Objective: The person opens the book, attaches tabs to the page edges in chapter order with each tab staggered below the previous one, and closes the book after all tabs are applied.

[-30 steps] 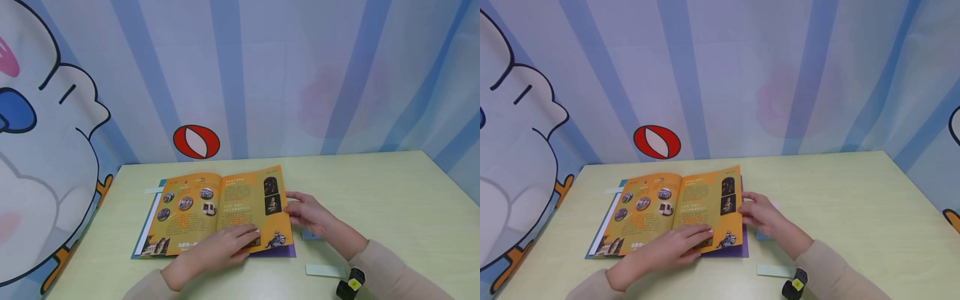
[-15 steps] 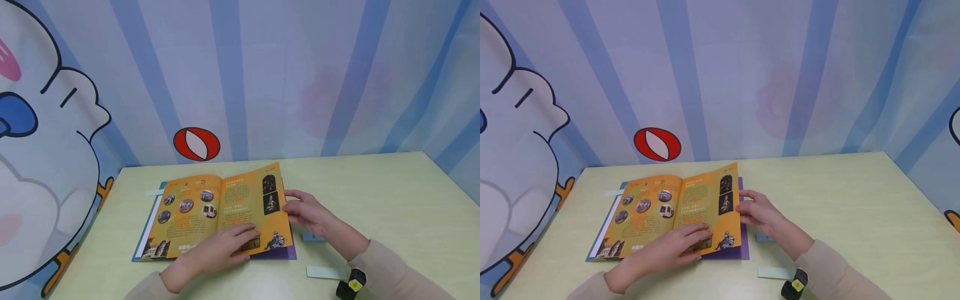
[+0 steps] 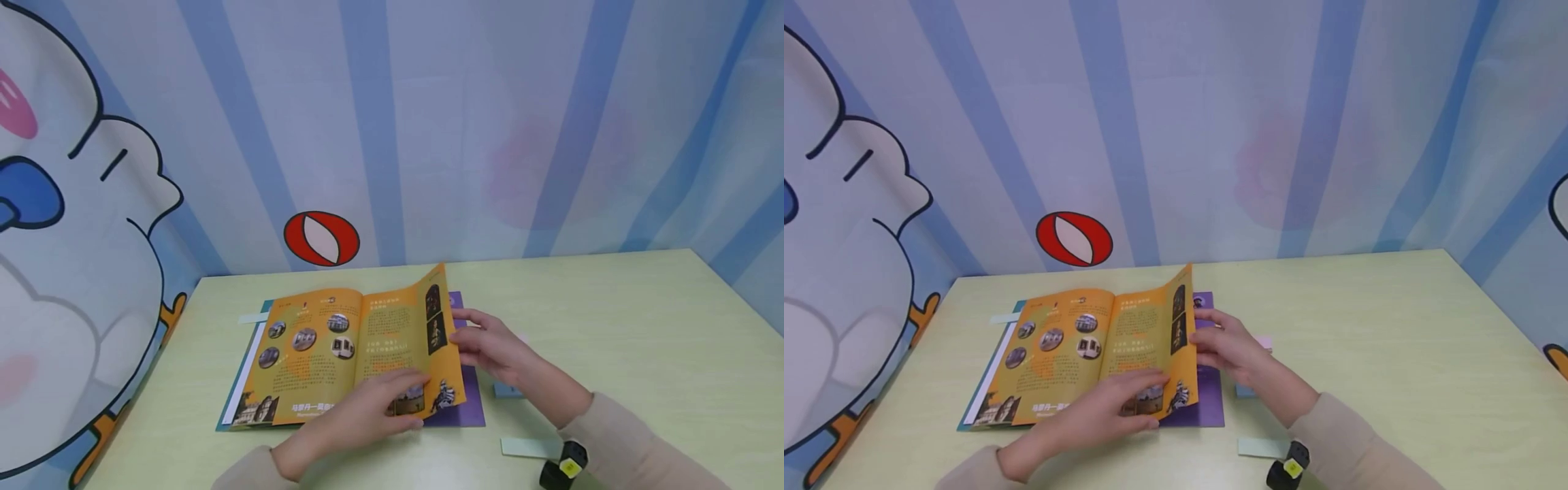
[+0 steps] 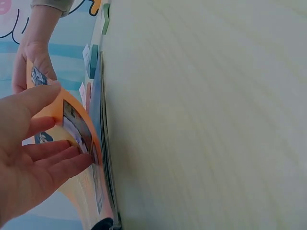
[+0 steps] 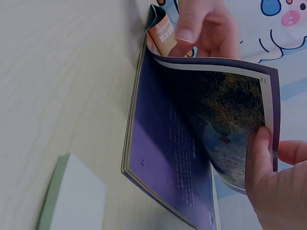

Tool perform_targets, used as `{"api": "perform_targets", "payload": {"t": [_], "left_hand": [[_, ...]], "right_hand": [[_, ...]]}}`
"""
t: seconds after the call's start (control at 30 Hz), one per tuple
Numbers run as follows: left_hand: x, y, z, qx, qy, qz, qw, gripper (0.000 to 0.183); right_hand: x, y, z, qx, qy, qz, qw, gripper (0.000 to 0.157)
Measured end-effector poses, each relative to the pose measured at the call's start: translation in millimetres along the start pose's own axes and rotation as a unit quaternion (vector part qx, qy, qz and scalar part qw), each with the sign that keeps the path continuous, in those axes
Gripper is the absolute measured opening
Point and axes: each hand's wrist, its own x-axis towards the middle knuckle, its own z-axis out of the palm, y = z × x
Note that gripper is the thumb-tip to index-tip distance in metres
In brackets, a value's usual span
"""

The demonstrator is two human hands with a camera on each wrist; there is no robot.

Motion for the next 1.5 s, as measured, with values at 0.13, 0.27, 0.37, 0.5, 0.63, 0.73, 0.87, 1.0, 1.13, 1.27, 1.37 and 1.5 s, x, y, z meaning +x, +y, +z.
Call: {"api": "perform_targets", "payload": {"t": [0.13, 0.27, 0.37, 0.5, 0.63, 0.73, 0.87, 1.0, 1.13, 1.27, 1.37, 1.5], "left_hand": [[5.7, 4.0, 2.2, -0.047, 0.000, -0.006, 0.9989, 0.056], [11.5, 5.9, 4.6, -0.127, -0.007, -0.024, 0.9916, 0.057], [15.2, 7.2, 5.5, -0.229, -0.001, -0.061, 0.9716, 0.057], [21.4, 10.8, 4.5, -0.350, 0.040, -0.104, 0.9300, 0.055], [24.4, 15.0, 3.5, -0.412, 0.082, -0.129, 0.8984, 0.056], [24.1, 16.9, 2.4, -0.450, 0.100, -0.143, 0.8760, 0.057], [23.1, 17.2, 0.0, -0.491, 0.118, -0.159, 0.8485, 0.057], [21.2, 13.8, -2.9, -0.490, 0.130, -0.171, 0.8447, 0.054], [16.4, 7.5, -7.4, -0.474, 0.137, -0.175, 0.8522, 0.050], [7.5, 1.3, -13.5, -0.458, 0.150, -0.183, 0.8569, 0.048], [0.4, -0.9, -20.1, -0.453, 0.151, -0.199, 0.8557, 0.047], [-9.2, -1.8, -29.2, -0.446, 0.151, -0.218, 0.8545, 0.045]], "right_hand": [[1.7, 4.2, 3.6, -0.017, -0.004, -0.012, 1.000, 0.057], [2.8, 9.6, 9.6, -0.051, 0.005, -0.019, 0.999, 0.052], [3.9, 13.3, 14.4, -0.073, 0.023, -0.023, 0.997, 0.046], [6.1, 17.7, 20.0, -0.108, 0.026, -0.046, 0.993, 0.042], [7.5, 23.1, 25.1, -0.142, 0.011, -0.082, 0.986, 0.043], [8.3, 26.0, 28.5, -0.158, 0.012, -0.098, 0.983, 0.042], [9.6, 29.2, 33.7, -0.171, 0.019, -0.104, 0.980, 0.042], [10.8, 32.3, 40.5, -0.191, 0.046, -0.103, 0.975, 0.041], [11.8, 33.0, 46.1, -0.205, 0.068, -0.105, 0.971, 0.041], [12.8, 34.9, 49.3, -0.207, 0.065, -0.104, 0.971, 0.043], [13.2, 37.5, 51.5, -0.205, 0.060, -0.102, 0.972, 0.043], [13.2, 39.7, 55.8, -0.202, 0.049, -0.104, 0.973, 0.043]]}}
